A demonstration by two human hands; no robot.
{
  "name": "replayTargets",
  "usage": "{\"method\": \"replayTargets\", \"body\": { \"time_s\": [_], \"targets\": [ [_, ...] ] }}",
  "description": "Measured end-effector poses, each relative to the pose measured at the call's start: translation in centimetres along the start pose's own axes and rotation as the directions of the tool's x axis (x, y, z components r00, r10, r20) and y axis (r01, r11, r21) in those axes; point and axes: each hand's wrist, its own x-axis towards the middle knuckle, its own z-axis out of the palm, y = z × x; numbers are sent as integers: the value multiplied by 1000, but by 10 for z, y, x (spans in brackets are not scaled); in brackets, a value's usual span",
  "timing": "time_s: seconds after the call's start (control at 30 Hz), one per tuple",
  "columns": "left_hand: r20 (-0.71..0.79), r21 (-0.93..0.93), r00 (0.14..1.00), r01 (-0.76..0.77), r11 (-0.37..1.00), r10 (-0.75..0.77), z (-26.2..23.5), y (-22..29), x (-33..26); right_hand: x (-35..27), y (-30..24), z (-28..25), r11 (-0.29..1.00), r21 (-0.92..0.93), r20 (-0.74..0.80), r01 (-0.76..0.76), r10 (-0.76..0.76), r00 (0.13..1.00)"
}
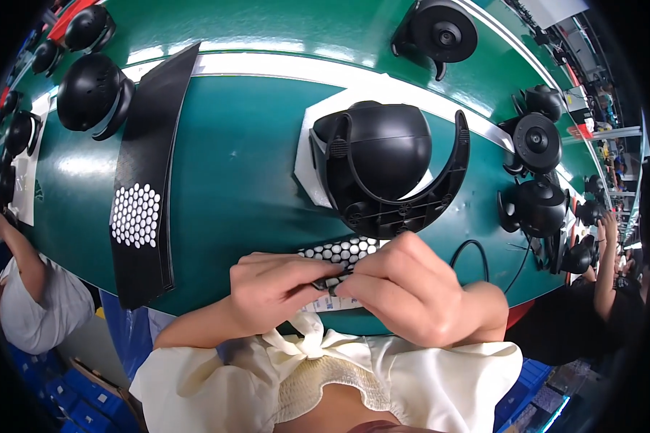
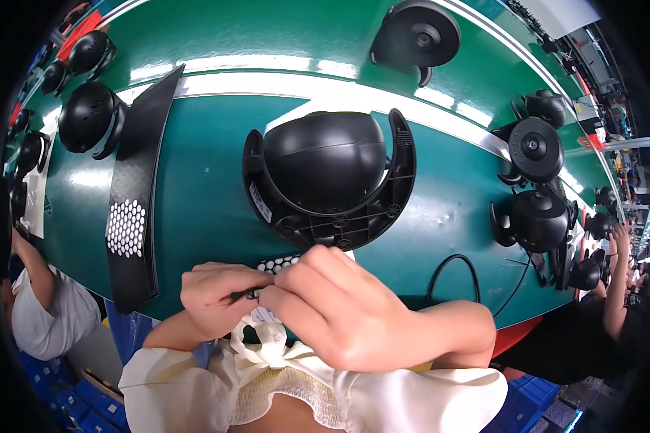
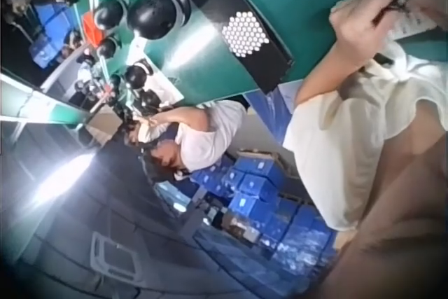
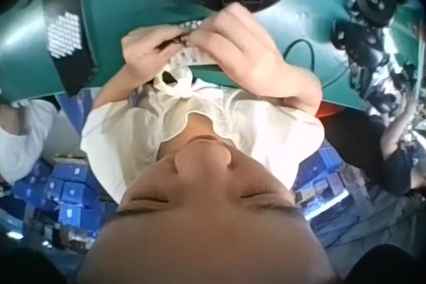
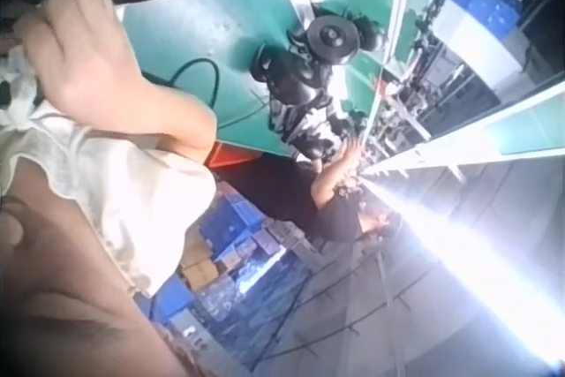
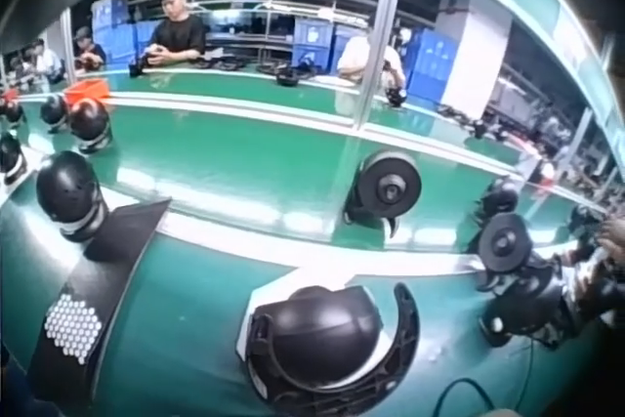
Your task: Assembling and inspecting spherical black lamp fixture components on a factory production line.
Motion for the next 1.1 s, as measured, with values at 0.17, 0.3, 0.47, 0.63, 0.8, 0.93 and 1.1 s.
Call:
{"method": "replayTargets", "body": {
  "time_s": [0.17,0.3,0.47,0.63,0.8,0.93,1.1],
  "targets": [
    [148,-194,934,348,917,-324,5,3,0,-14,15,5,974,218,-87,55,-36,996],
    [272,-643,929,370,670,-252,8,-4,6,-7,20,-2,868,488,-64,-86,134,989],
    [320,-798,920,391,459,-227,5,-8,5,-3,27,-6,875,459,-274,-154,305,912],
    [308,-830,948,309,464,-79,4,-12,0,6,19,-1,875,300,-29,-379,405,914],
    [312,-818,949,298,492,-55,4,-13,0,6,23,4,932,193,-90,-307,328,940],
    [322,-823,945,305,480,-47,5,-13,1,3,27,6,959,135,-106,-251,266,958],
    [310,-827,950,290,481,-40,3,-13,-2,5,26,2,987,-137,-88,-80,69,994]
  ]
}}
